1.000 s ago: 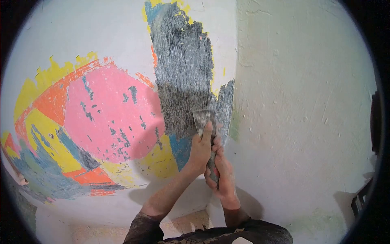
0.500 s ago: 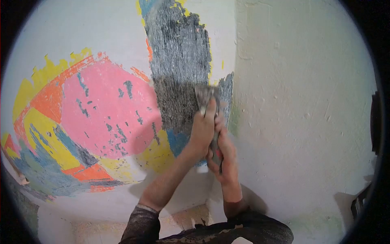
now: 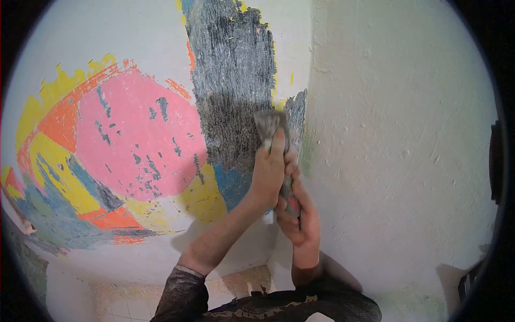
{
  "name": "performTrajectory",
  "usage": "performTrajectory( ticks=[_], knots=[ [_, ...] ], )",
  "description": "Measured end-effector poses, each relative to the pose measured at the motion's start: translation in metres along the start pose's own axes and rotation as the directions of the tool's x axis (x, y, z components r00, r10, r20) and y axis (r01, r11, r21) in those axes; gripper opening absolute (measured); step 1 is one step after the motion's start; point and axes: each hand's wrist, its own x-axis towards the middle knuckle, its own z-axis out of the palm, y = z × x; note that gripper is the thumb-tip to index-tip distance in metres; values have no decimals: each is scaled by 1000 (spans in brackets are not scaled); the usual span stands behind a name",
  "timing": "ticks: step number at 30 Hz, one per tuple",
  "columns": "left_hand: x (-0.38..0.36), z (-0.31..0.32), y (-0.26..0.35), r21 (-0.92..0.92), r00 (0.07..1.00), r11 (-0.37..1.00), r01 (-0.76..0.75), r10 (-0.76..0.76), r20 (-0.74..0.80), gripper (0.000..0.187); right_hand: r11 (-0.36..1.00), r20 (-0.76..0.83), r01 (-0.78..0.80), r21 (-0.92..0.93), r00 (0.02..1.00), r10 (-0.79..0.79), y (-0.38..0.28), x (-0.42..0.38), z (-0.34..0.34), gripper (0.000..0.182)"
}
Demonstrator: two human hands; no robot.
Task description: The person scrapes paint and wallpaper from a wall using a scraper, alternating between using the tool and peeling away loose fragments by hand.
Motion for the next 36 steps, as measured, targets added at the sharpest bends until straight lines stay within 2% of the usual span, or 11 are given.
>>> performTrajectory(
  ticks=[5, 7, 10, 13, 17, 19, 26, 28, 29, 32, 36],
  knots=[
    [-2, -6, -10, -48, 1000, 999, 7, -8, -7, 39, 977, 34, -88, 196, 996, 83, 6, 1, -17, 29],
    [3, 3, 1, -35, 1000, 999, -6, 6, -4, 38, 968, 169, -110, 226, 983, 72, -7, 14, -8, 28],
    [3, 6, 4, -17, 998, 998, -61, 61, 18, 38, 942, 172, -167, 291, 978, 121, -9, 11, -6, 26],
    [-9, -3, -8, -87, 999, 996, 5, -8, -35, 38, 896, 128, -205, 394, 977, 168, 6, -4, -14, 30],
    [0, 8, 5, -55, 1000, 998, -17, 16, -26, 38, 902, 49, -190, 387, 982, 185, -8, 8, -6, 30],
    [2, 11, 7, -49, 998, 997, -56, 56, 3, 38, 884, 174, -201, 421, 975, 138, -14, 11, 0, 29],
    [2, 7, 7, -8, 997, 1000, -22, 21, -72, 41, 935, 72, -168, 313, 986, 154, -6, 6, -5, 24],
    [3, 12, 10, 4, 998, 999, -42, 42, -44, 41, 924, 273, -207, 321, 955, 118, -14, 19, -2, 25],
    [2, 12, 10, 11, 998, 999, -51, 52, -47, 41, 924, 283, -213, 319, 951, 121, -11, 19, -5, 25],
    [-10, -4, -10, -11, 998, 1000, -22, 21, -55, 41, 930, 167, -157, 332, 980, 105, 9, 4, -17, 24],
    [3, -7, -9, -33, 999, 999, -43, 42, -26, 41, 986, 103, -53, 156, 994, 37, 6, 12, -10, 24]
  ],
)
